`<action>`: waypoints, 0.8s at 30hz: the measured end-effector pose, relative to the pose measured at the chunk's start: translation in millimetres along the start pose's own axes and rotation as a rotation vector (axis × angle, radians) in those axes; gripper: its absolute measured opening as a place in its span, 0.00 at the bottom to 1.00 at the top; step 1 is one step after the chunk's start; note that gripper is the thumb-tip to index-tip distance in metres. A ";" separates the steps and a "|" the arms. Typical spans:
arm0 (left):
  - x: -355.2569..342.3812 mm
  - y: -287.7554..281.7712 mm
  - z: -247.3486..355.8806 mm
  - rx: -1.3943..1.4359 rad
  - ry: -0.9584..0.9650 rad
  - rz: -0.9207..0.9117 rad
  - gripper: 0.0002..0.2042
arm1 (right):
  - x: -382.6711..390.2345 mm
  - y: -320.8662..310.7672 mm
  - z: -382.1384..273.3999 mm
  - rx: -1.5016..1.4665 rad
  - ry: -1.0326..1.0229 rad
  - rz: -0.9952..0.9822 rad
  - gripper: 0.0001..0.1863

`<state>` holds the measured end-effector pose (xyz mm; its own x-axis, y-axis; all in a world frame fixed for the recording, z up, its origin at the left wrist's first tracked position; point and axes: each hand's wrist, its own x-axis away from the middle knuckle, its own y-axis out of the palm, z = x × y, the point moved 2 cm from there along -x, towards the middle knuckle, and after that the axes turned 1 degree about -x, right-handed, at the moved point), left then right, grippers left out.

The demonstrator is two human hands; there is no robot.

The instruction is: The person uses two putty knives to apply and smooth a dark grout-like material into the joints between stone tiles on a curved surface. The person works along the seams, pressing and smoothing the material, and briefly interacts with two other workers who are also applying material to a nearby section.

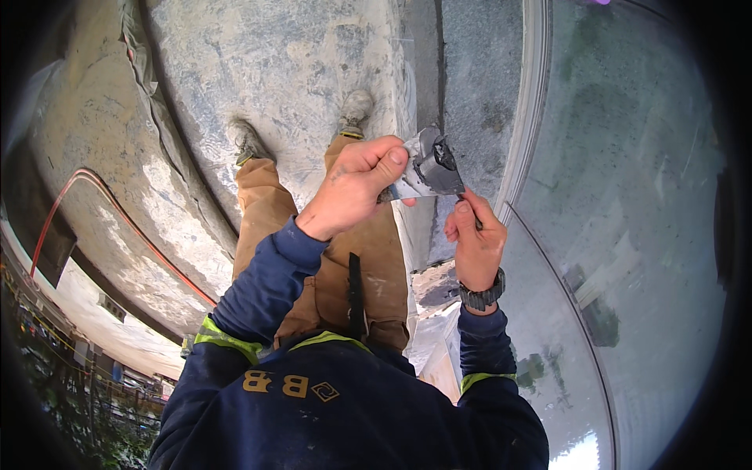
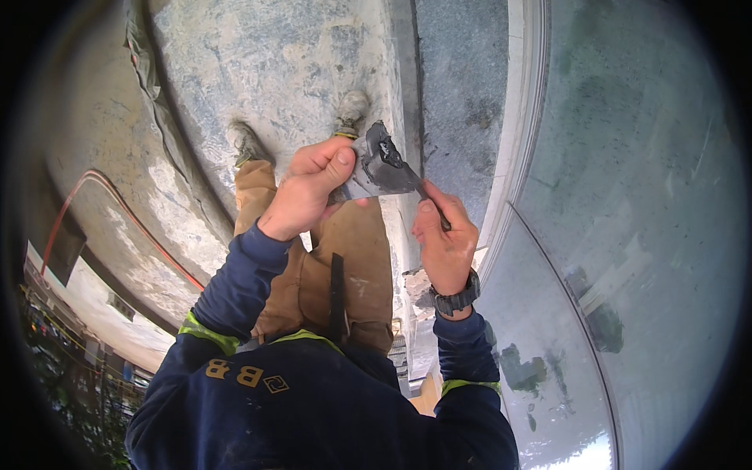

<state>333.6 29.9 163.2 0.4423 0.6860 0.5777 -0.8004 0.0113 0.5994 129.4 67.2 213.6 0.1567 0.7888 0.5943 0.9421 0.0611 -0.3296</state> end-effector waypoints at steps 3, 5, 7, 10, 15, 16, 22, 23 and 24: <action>2.8 -3.4 -4.5 0.003 0.015 0.061 0.16 | -1.7 -4.8 -5.9 -0.117 0.109 0.119 0.09; 8.3 -10.9 -10.3 0.003 -0.070 0.077 0.16 | -9.5 -21.4 -12.6 -0.168 0.177 0.128 0.08; 12.8 -23.2 -21.4 0.005 -0.121 0.117 0.16 | -25.4 -45.2 -5.4 -0.083 -0.002 0.101 0.06; 18.3 -48.7 -45.3 0.012 -0.169 0.225 0.15 | -55.8 -63.7 -10.2 -0.232 -0.096 0.134 0.04; 24.6 -92.8 -81.3 0.077 -0.197 0.344 0.16 | -128.3 -59.9 -20.9 -0.579 -0.144 0.040 0.07; 23.3 -97.1 -87.4 0.102 -0.195 0.372 0.16 | -144.0 -53.8 -20.6 -0.595 -0.154 0.019 0.08; 3.4 -105.4 -117.5 0.178 -0.246 0.487 0.16 | -245.7 -46.5 21.0 -0.812 -0.129 -0.297 0.09; 0.1 -105.3 -121.6 0.187 -0.256 0.474 0.16 | -256.9 -46.5 22.8 -0.801 -0.154 -0.291 0.10; 0.6 -105.8 -125.6 0.199 -0.264 0.467 0.16 | -258.4 -37.9 13.2 -0.790 -0.176 -0.291 0.10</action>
<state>367.7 120.5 30.5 0.1668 0.3803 0.9097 -0.8550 -0.4037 0.3256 49.2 -130.9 62.8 -0.1098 0.8953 0.4317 0.8781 -0.1161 0.4641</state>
